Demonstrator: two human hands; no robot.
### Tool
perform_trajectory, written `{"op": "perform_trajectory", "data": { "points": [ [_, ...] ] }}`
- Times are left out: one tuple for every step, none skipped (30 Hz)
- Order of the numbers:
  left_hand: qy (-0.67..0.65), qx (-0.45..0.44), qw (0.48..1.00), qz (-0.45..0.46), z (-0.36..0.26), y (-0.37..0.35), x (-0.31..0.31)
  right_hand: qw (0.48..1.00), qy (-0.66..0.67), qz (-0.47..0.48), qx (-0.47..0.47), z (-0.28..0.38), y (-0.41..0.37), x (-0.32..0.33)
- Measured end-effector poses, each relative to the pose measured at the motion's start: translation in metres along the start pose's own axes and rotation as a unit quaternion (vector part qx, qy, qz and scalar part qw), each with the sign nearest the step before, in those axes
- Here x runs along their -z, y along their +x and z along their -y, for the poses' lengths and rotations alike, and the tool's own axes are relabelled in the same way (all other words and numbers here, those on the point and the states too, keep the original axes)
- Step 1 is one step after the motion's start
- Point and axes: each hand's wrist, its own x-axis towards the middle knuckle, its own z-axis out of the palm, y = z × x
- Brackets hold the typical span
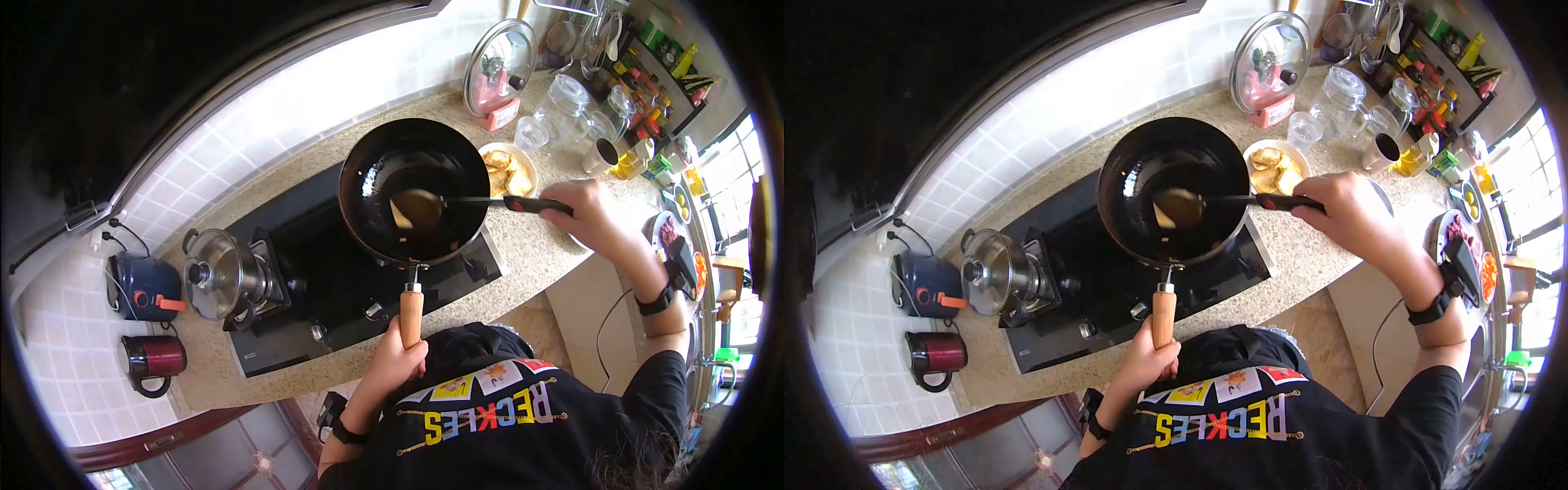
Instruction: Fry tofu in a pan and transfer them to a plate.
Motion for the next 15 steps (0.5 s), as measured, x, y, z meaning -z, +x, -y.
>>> {"op": "perform_trajectory", "data": {
  "points": [
    [-0.006, 0.0, 1.0, 0.004, 0.0, 0.0, 0.001, 1.0, -0.005, -0.024, 0.006, -0.004, 0.003, -0.009],
    [-0.012, 0.001, 1.0, 0.009, -0.001, -0.001, 0.002, 1.0, -0.003, -0.023, 0.008, -0.004, 0.006, -0.011],
    [-0.012, 0.001, 1.0, 0.007, -0.001, -0.001, 0.004, 0.999, 0.014, -0.048, -0.02, -0.005, 0.007, -0.012],
    [-0.031, 0.003, 0.999, 0.006, -0.001, -0.001, 0.005, 0.996, 0.031, -0.073, -0.05, -0.005, 0.008, -0.013],
    [-0.05, 0.004, 0.999, 0.006, -0.002, -0.001, 0.007, 0.996, 0.03, -0.075, -0.049, -0.007, 0.009, -0.013],
    [-0.049, 0.002, 0.999, 0.006, -0.003, 0.001, 0.009, 0.993, 0.031, -0.099, -0.05, -0.01, 0.008, -0.013],
    [-0.049, 0.0, 0.999, 0.013, -0.004, 0.001, 0.011, 0.991, 0.033, -0.122, -0.052, -0.013, 0.008, -0.014],
    [-0.048, -0.001, 0.999, 0.02, -0.005, 0.002, 0.013, 0.99, 0.033, -0.123, -0.051, -0.015, 0.009, -0.016],
    [-0.047, -0.002, 0.999, 0.02, -0.006, 0.002, 0.016, 0.989, 0.004, -0.149, -0.021, -0.017, 0.009, -0.02],
    [-0.059, -0.004, 0.998, 0.026, -0.009, 0.002, 0.019, 0.984, -0.025, -0.175, 0.008, -0.018, 0.009, -0.023],
    [-0.071, -0.007, 0.997, 0.032, -0.011, 0.002, 0.021, 0.984, -0.025, -0.176, 0.008, -0.017, 0.009, -0.026],
    [-0.084, -0.015, 0.996, 0.032, -0.014, 0.003, 0.022, 0.983, -0.059, -0.176, -0.007, -0.014, 0.01, -0.029],
    [-0.083, -0.015, 0.996, 0.031, -0.014, 0.004, 0.024, 0.98, -0.093, -0.175, -0.021, -0.011, 0.011, -0.033],
    [-0.075, -0.011, 0.996, 0.035, -0.013, 0.005, 0.027, 0.982, -0.111, -0.153, -0.02, -0.011, 0.014, -0.039],
    [-0.067, -0.007, 0.997, 0.04, -0.013, 0.007, 0.03, 0.982, -0.11, -0.155, -0.019, -0.008, 0.017, -0.044]
  ]
}}
